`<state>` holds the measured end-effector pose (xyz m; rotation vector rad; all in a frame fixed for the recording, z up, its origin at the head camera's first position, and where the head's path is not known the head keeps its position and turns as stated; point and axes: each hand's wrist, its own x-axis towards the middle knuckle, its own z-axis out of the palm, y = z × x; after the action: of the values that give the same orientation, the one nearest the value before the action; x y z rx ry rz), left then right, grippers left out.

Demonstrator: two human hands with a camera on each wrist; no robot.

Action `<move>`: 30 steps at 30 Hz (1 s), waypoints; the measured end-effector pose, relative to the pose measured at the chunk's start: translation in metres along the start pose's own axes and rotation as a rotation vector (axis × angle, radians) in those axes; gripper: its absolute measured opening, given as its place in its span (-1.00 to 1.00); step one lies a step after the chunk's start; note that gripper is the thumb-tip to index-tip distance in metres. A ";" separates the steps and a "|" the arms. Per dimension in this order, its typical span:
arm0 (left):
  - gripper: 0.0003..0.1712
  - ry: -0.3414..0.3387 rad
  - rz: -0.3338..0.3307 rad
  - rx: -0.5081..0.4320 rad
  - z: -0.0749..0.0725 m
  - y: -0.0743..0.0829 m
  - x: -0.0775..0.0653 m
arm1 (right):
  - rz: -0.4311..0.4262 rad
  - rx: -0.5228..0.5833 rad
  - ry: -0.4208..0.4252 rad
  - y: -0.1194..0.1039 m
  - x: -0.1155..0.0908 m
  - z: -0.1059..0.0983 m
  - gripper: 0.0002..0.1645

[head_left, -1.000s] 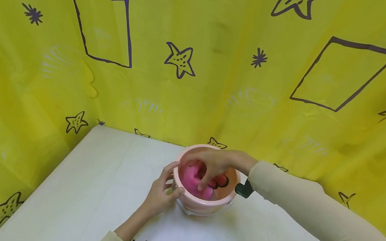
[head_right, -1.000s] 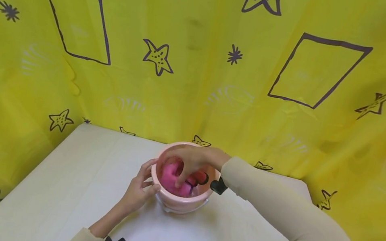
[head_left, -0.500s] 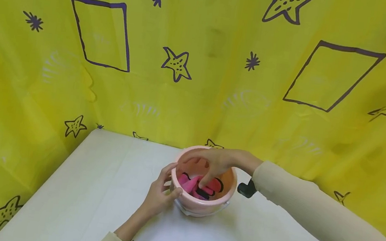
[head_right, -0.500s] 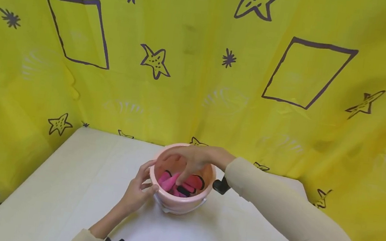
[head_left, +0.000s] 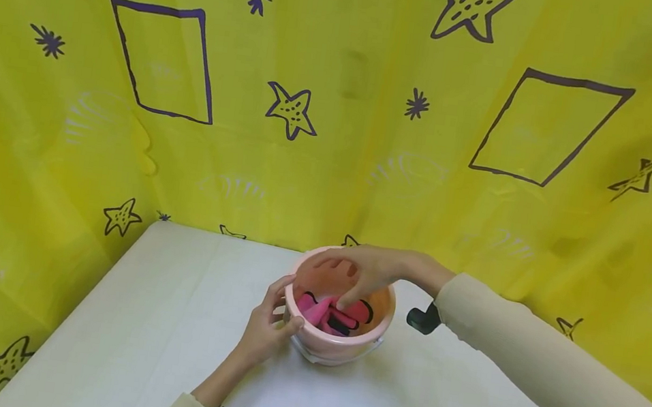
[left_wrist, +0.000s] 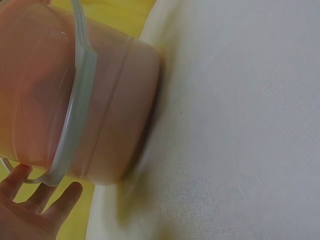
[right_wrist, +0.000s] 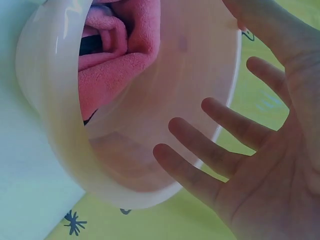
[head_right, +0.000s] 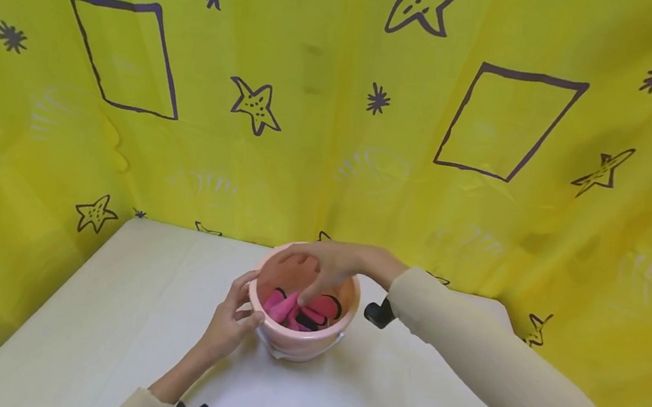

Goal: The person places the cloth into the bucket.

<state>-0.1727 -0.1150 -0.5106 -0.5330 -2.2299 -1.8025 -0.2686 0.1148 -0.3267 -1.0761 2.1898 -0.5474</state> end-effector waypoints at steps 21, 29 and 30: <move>-0.16 -0.065 -0.002 0.076 -0.017 0.006 0.006 | -0.054 -0.015 0.122 0.003 -0.010 0.003 -0.02; -0.19 -0.061 0.057 0.230 -0.038 0.018 0.009 | -0.101 -0.093 0.295 0.004 -0.032 0.010 -0.06; -0.20 -0.051 0.065 0.240 -0.041 0.019 0.009 | -0.103 -0.108 0.320 0.005 -0.036 0.011 -0.07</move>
<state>-0.1753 -0.1498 -0.4807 -0.6000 -2.3894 -1.4784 -0.2465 0.1460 -0.3243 -1.2347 2.4728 -0.6943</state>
